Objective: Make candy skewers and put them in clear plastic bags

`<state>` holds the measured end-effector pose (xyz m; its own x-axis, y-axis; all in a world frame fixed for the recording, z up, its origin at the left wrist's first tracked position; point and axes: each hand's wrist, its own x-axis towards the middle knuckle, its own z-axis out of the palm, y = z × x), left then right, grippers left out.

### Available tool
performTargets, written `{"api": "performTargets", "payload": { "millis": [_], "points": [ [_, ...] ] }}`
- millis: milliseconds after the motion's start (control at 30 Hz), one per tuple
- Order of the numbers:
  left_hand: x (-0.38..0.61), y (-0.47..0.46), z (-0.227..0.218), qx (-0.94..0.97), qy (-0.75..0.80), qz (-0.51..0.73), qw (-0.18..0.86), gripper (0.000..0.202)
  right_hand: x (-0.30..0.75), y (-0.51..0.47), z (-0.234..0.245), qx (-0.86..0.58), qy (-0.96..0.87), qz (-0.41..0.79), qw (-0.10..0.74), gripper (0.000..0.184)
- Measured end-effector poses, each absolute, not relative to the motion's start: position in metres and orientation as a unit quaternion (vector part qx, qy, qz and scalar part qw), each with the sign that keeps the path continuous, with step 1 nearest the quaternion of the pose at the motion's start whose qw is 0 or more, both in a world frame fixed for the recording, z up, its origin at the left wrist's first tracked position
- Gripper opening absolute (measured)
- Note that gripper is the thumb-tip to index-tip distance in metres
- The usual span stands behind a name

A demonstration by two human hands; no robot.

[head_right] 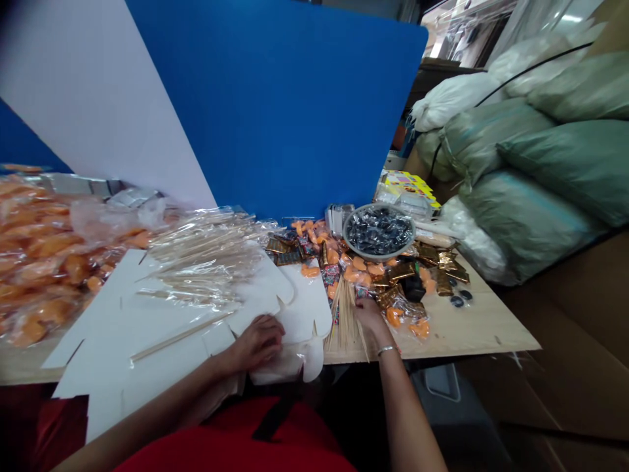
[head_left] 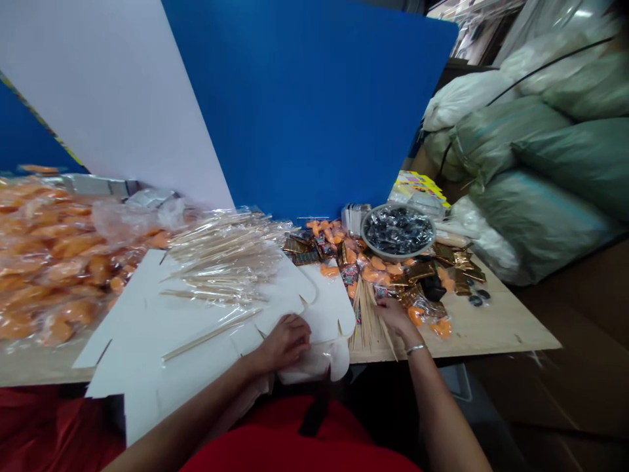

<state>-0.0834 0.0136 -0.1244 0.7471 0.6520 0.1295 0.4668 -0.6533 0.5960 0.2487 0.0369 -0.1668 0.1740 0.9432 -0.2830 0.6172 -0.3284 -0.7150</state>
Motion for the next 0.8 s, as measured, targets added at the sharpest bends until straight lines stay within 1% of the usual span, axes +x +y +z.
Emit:
{"api": "performTargets", "payload": {
  "millis": [133,267,333,400,500,567,600,700,767,800],
  "points": [
    [-0.080,0.013,-0.127,0.851,0.359,0.156,0.350,0.020,0.239,0.031,-0.168,-0.689,-0.492,0.450,0.283,0.026],
    [-0.075,0.011,-0.134,0.799,0.383,0.127,0.445,0.029,0.224,0.014,-0.156,-0.627,-0.489,0.514,0.322,0.033],
    [-0.073,0.011,-0.133,0.783,0.385,0.116,0.475,0.020,0.218,0.002,-0.146,-0.605,-0.493,0.530,0.331,0.035],
    [-0.070,0.011,-0.131,0.769,0.391,0.123,0.491,0.010,0.215,-0.011,-0.137,-0.602,-0.508,0.499,0.362,0.034],
    [-0.070,0.014,-0.124,0.743,0.412,0.159,0.503,0.017,0.214,-0.027,-0.129,-0.612,-0.566,0.334,0.439,0.024],
    [-0.072,0.017,-0.120,0.724,0.426,0.186,0.510,0.022,0.212,-0.035,-0.127,-0.604,-0.615,0.244,0.444,0.019],
    [-0.073,0.018,-0.118,0.715,0.432,0.198,0.512,0.024,0.210,-0.037,-0.126,-0.598,-0.633,0.231,0.434,0.019],
    [-0.077,0.020,-0.113,0.696,0.447,0.226,0.515,0.028,0.196,-0.040,-0.118,-0.584,-0.639,0.259,0.428,0.019],
    [-0.077,0.020,-0.112,0.688,0.453,0.241,0.513,0.028,0.180,-0.040,-0.109,-0.571,-0.628,0.317,0.422,0.021],
    [-0.077,0.019,-0.111,0.687,0.453,0.245,0.512,0.029,0.171,-0.039,-0.105,-0.561,-0.626,0.353,0.411,0.025]
  ]
}}
